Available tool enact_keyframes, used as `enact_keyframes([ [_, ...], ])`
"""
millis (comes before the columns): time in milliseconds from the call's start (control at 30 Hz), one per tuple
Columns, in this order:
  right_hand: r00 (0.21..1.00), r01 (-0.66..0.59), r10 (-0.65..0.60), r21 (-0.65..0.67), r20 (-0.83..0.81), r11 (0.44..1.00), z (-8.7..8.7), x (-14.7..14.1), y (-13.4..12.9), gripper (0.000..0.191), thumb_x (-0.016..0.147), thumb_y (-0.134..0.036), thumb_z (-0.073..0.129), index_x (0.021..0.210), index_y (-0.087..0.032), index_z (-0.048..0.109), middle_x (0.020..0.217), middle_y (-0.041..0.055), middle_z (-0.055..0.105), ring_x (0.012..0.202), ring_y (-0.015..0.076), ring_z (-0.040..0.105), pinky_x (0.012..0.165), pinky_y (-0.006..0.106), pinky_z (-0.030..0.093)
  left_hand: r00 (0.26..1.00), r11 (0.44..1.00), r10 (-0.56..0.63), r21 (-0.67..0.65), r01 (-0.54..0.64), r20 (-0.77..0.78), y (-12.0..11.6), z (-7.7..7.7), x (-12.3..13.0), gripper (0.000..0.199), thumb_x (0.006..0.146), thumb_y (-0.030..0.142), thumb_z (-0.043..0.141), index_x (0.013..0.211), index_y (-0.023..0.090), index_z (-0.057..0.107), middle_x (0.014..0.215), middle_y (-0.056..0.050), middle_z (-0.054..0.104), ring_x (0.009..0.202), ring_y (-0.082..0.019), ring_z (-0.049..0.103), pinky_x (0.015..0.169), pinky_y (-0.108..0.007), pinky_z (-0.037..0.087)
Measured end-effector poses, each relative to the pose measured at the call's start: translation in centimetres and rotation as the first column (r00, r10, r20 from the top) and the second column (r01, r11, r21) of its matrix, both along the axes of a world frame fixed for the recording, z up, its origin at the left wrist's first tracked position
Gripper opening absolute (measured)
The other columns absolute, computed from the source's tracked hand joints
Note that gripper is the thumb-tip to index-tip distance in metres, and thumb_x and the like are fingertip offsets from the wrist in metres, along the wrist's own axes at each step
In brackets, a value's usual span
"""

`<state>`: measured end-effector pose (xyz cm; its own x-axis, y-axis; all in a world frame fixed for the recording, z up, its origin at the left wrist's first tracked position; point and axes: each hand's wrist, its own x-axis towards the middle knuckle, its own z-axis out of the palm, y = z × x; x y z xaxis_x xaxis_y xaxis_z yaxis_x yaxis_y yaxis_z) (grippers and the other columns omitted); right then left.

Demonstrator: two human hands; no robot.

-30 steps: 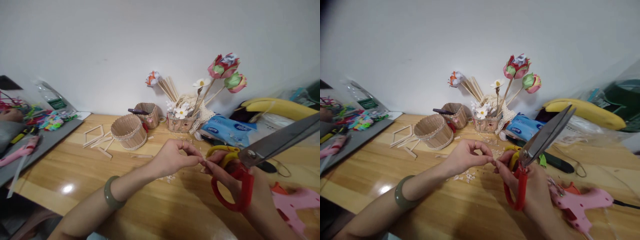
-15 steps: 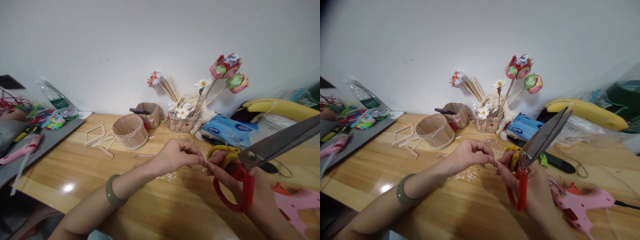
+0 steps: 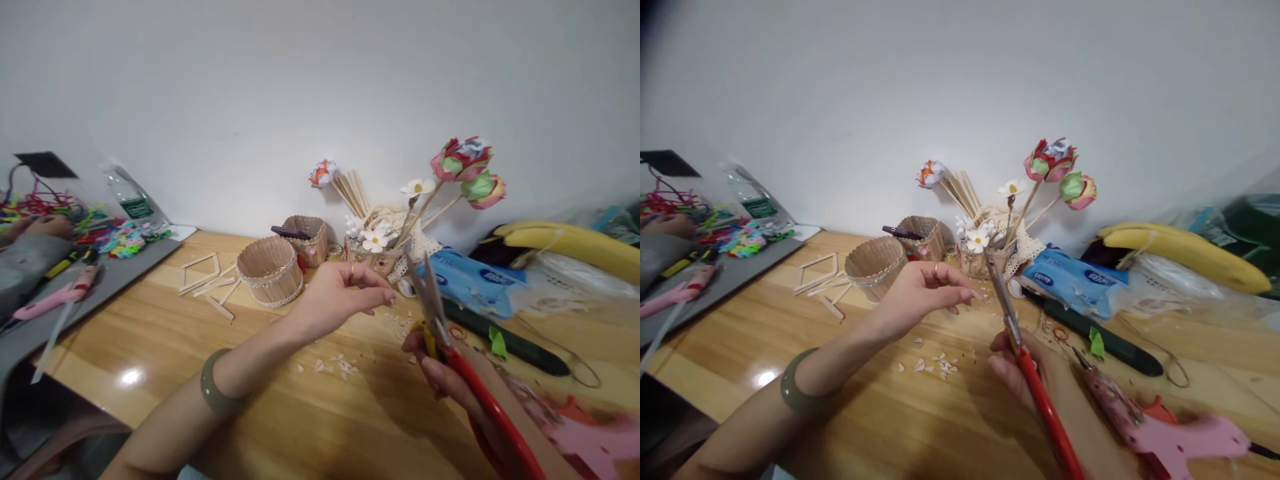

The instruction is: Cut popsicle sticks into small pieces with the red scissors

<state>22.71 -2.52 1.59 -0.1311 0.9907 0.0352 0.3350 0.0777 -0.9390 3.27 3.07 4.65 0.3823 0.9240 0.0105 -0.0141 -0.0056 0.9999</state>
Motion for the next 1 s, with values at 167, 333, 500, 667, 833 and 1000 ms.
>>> enact_keyframes([
  [167,0.977,-0.156,0.126,-0.177,-0.173,0.972,2.5,1.1,-0.2,0.049,0.056,-0.076,0.052,0.069,-0.032,0.071,0.075,0.0079,0.071,0.067,0.0327,0.064,0.048,0.042,0.051,0.998,0.998,0.066,0.005,-0.066,0.011,0.0,0.3,-0.1,0.009,0.066,0.022,0.067,0.067,0.013,0.065,0.066,-0.002,0.066,0.060,-0.008,0.057,0.058,-0.020,0.046],
  [333,0.973,-0.129,0.085,-0.203,-0.214,0.971,2.2,0.9,-0.5,0.052,0.056,-0.078,0.050,0.069,-0.032,0.071,0.076,0.0083,0.071,0.067,0.0336,0.064,0.049,0.043,0.051,0.997,0.999,0.052,-0.018,-0.051,0.050,0.0,0.0,0.2,0.007,0.067,0.019,0.066,0.067,0.013,0.064,0.066,-0.002,0.067,0.062,-0.009,0.059,0.058,-0.020,0.046],
  [500,0.968,-0.116,0.065,-0.205,-0.241,0.972,2.1,0.5,-0.5,0.056,0.054,-0.081,0.048,0.069,-0.031,0.070,0.074,0.0082,0.070,0.065,0.0312,0.063,0.047,0.040,0.050,0.996,0.998,0.055,-0.031,-0.053,0.074,-0.1,-0.1,0.3,0.004,0.067,0.016,0.066,0.066,0.013,0.064,0.065,-0.001,0.066,0.061,-0.008,0.058,0.059,-0.020,0.047],
  [667,0.976,-0.094,0.047,-0.216,-0.213,0.972,2.4,0.8,-0.7,0.053,0.054,-0.079,0.052,0.069,-0.030,0.069,0.074,0.0073,0.070,0.065,0.0309,0.064,0.047,0.038,0.050,0.993,0.998,0.029,-0.054,-0.023,0.111,0.1,-0.1,0.2,0.004,0.067,0.016,0.066,0.066,0.012,0.064,0.064,-0.001,0.066,0.060,-0.008,0.059,0.060,-0.020,0.048],
  [833,0.989,-0.009,-0.011,-0.132,-0.151,0.991,1.0,0.1,-0.6,0.055,0.054,-0.080,0.049,0.059,-0.028,0.065,0.063,0.0079,0.067,0.056,0.0303,0.062,0.042,0.039,0.047,0.991,0.998,0.020,-0.057,-0.013,0.135,0.1,-0.1,0.2,0.004,0.067,0.015,0.066,0.066,0.012,0.064,0.063,0.000,0.065,0.060,-0.007,0.059,0.060,-0.019,0.049],
  [1000,0.994,-0.109,0.108,0.052,0.017,0.993,0.3,-1.4,0.1,0.042,0.061,-0.065,0.061,0.048,-0.026,0.053,0.043,0.0028,0.051,0.037,0.0187,0.045,0.034,0.032,0.034,0.991,0.996,0.046,-0.080,-0.036,0.126,-0.1,0.1,0.3,0.004,0.067,0.013,0.066,0.064,0.011,0.063,0.062,0.000,0.065,0.059,-0.007,0.059,0.060,-0.019,0.048],
])
